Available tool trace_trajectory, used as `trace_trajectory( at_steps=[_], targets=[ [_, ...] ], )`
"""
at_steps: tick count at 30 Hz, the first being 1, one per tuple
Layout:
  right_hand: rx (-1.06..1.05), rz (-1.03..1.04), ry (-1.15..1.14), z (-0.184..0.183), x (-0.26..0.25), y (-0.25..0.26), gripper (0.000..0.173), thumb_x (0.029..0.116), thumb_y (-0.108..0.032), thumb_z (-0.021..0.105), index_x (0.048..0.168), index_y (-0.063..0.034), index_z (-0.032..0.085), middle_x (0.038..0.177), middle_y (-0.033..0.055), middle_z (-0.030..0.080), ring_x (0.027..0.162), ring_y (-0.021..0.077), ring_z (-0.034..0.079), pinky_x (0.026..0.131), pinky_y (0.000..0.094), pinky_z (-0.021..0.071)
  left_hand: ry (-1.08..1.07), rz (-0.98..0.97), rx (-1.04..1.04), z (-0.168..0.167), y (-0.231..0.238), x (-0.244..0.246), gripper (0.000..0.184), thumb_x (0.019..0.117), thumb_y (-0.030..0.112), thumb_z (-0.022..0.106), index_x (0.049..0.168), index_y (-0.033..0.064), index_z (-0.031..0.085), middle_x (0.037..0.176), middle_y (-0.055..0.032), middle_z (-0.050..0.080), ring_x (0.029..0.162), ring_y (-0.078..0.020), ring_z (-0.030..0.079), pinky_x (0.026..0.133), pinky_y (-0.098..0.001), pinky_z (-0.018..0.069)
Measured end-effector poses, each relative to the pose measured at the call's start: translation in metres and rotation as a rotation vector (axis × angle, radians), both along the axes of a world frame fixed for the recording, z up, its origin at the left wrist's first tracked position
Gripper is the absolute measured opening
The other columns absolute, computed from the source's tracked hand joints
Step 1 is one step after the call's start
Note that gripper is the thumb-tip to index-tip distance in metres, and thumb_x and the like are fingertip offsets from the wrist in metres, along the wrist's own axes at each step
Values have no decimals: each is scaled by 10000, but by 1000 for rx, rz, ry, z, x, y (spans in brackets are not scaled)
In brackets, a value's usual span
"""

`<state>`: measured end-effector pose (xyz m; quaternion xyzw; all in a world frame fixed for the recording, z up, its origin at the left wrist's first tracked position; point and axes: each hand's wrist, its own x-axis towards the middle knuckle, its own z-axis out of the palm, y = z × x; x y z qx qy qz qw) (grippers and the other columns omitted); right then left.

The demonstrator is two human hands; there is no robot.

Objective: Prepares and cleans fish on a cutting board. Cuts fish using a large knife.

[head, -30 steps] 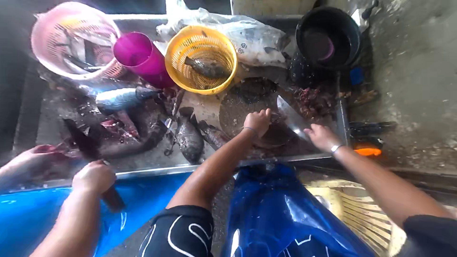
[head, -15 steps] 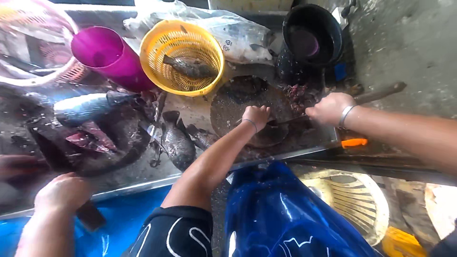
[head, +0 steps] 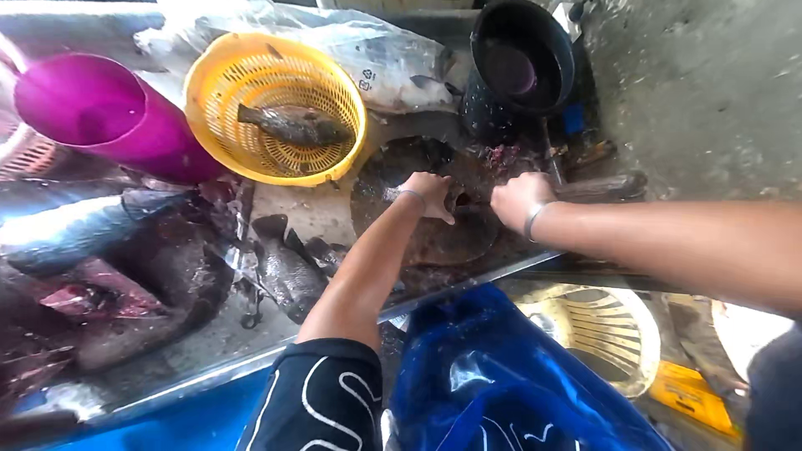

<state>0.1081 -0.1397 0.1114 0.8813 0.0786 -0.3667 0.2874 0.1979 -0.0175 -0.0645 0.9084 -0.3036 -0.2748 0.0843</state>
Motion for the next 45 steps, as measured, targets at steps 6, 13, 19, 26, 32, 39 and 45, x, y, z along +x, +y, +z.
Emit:
trace_trajectory(
  at_steps=[6,13,19,26,32,39,45],
  targets=[
    [74,-53,-17,-19,16,-60,313,1085,-290,496,1230,-60,651,1100,238,707,1048,467,687,791,666,545,-79,122,-52,2,1,-20,865,729,692,793,1348,123,592,1155,-190,709,1077,-419,676,912,-667,505],
    [308,-468,59,-70,-13,-114,506,1100,-411,443,1116,38,675,1110,262,689,1081,424,675,914,652,509,-209,109,57,18,-19,-43,739,731,496,865,1312,122,605,1135,-151,708,1052,-370,675,955,-618,475],
    [246,-405,-114,-49,-19,-82,339,1079,-242,490,1295,-12,615,1213,244,687,1136,434,674,888,651,540,-159,244,17,14,-20,-53,735,751,571,827,1305,142,606,1107,-156,721,1025,-381,694,869,-632,520],
    [541,-939,-55,-108,-41,-135,489,1111,-432,401,1136,7,616,838,158,614,660,249,617,604,435,543,-175,259,40,15,-31,-69,697,776,468,847,1325,127,586,1131,-162,706,1029,-382,686,914,-640,496],
    [626,-757,-138,-132,-49,-166,528,1106,-398,445,1341,58,573,1266,303,643,1187,443,638,1003,639,488,-284,-70,-10,13,-45,-49,492,905,95,720,1355,284,657,1417,-71,614,1444,-390,412,1197,-726,150],
    [907,-1159,-230,-127,-72,-166,455,1128,-377,377,1491,-103,383,948,215,601,643,291,594,604,456,541,-178,270,-288,-12,-57,-77,347,1051,314,550,1380,373,642,1567,-58,471,1405,-410,430,1036,-652,430],
    [908,-1041,-148,-133,-69,-149,443,1125,-383,390,1447,-80,425,957,247,604,676,336,606,640,490,539,-147,570,-158,-19,-92,-88,854,934,696,557,1584,171,379,1618,-252,320,1471,-477,326,1161,-658,297]
  ],
)
